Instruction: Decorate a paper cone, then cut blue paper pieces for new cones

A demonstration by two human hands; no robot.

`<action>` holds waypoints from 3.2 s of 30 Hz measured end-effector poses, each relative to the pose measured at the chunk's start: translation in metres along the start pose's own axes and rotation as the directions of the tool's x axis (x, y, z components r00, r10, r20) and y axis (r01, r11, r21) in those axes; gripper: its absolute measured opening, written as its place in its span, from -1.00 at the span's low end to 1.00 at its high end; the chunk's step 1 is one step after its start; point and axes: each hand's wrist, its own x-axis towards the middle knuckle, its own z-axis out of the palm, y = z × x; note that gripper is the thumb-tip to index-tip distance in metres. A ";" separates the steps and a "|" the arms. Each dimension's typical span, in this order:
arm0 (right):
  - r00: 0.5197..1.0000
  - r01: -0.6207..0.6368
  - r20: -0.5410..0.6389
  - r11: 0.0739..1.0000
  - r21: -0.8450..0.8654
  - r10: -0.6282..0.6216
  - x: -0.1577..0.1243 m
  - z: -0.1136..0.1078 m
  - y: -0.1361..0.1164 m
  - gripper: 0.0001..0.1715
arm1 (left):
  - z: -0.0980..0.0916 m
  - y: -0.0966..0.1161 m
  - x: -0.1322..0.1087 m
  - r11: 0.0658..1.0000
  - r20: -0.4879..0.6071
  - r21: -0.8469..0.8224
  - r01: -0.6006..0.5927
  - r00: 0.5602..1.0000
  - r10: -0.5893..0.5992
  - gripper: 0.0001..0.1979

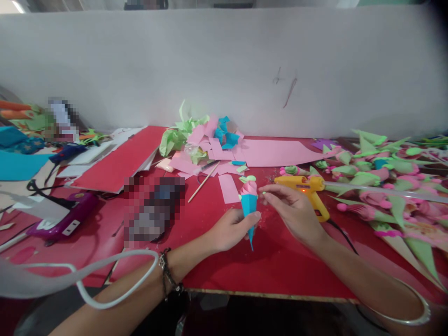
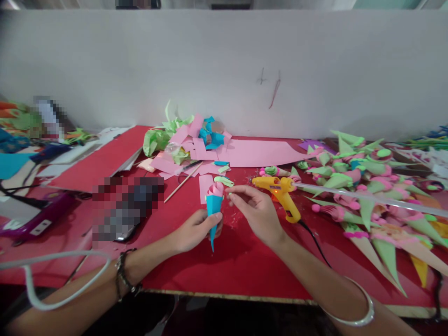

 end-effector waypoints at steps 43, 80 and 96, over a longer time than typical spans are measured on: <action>0.917 -0.384 0.308 0.767 0.514 0.253 -0.001 0.007 -0.004 -0.83 | -0.118 0.026 -0.041 0.034 -0.380 0.925 0.379 0.919 0.106 -0.52; 0.938 -0.248 0.305 0.934 0.257 0.165 -0.002 0.004 0.006 -0.72 | -0.005 0.006 0.008 0.957 -0.279 0.268 -0.114 0.941 0.191 -0.66; 0.997 -0.072 -0.021 0.990 0.121 0.075 0.005 0.000 0.005 -0.69 | 0.001 0.003 0.013 0.987 -0.247 -0.136 -0.089 0.967 0.054 -0.96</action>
